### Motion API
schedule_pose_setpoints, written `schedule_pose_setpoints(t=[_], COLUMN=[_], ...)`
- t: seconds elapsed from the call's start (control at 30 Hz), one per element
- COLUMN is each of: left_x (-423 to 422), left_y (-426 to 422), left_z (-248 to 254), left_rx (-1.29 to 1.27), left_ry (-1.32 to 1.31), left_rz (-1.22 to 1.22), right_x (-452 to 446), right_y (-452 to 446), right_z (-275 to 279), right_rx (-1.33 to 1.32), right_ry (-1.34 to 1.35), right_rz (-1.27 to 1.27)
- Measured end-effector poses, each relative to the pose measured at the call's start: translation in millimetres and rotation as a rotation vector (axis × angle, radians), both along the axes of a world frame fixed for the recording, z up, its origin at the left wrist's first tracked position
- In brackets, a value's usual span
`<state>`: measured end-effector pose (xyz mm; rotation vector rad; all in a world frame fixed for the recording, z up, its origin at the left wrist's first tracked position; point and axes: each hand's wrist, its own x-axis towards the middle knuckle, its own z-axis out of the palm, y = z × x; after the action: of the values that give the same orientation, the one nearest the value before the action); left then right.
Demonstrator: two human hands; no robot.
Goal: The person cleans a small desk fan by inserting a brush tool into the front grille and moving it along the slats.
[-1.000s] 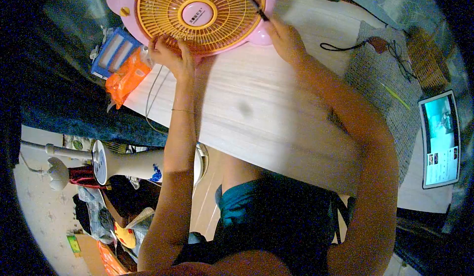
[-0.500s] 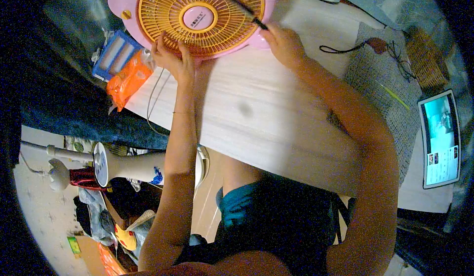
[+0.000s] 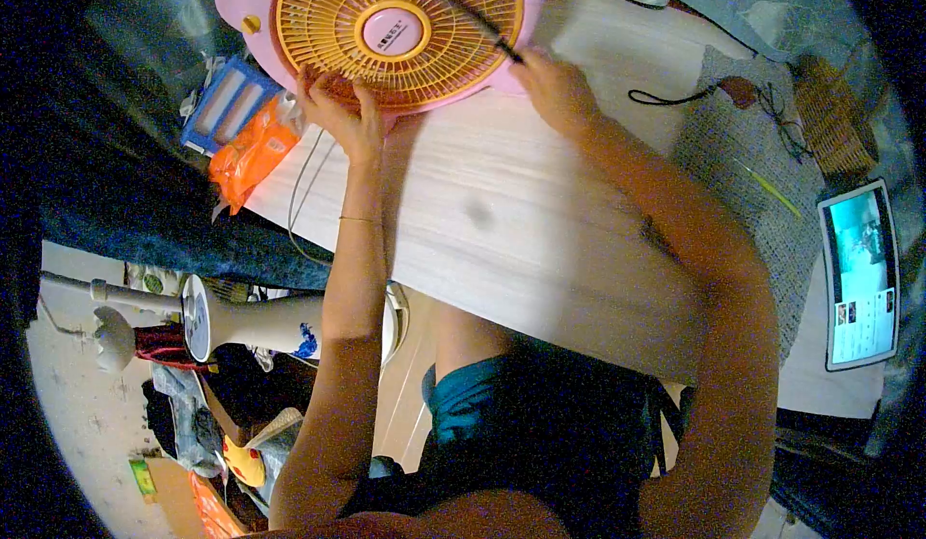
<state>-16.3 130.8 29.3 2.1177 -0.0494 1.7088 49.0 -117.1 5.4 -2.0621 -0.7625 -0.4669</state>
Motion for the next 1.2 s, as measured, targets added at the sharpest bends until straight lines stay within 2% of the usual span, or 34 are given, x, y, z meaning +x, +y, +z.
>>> schedule_pose_setpoints(t=[0.03,0.23,0.33,0.43,0.53,0.63,0.73,0.83,0.93,1.03,1.13,1.2], left_x=[1,-1,0,2,4,4,0,0,-1,-2,2,3], left_y=[-1,-6,-4,-1,0,1,-2,-6,-5,-6,-4,-2], left_z=[0,4,0,-4,-5,-4,0,3,1,1,-3,-4], left_rx=[0.001,0.013,-0.007,-0.042,-0.006,0.038,-0.002,-0.005,0.005,-0.009,-0.016,0.003], left_ry=[-0.02,-0.021,-0.006,0.012,-0.01,-0.024,-0.023,-0.023,-0.001,0.01,-0.008,-0.015], left_rz=[-0.003,0.03,0.049,0.072,0.068,0.038,0.009,0.016,0.054,0.067,0.083,0.079], right_x=[4,12,-1,-6,-7,-2,14,6,-4,-6,-8,-1], right_y=[-2,-2,0,2,5,7,0,-3,-2,3,1,-2], right_z=[1,-11,-6,-8,-11,-1,-9,-2,1,-8,-2,3], right_rx=[0.026,0.028,-0.15,-0.474,-0.267,0.159,0.17,0.071,-0.15,-0.089,-0.122,-0.03], right_ry=[0.101,0.107,-0.179,-0.149,-0.219,-0.086,-0.042,0.149,-0.038,-0.111,-0.078,0.016], right_rz=[-0.048,0.078,0.087,0.162,0.187,0.033,0.032,0.097,0.123,0.197,0.085,-0.017])
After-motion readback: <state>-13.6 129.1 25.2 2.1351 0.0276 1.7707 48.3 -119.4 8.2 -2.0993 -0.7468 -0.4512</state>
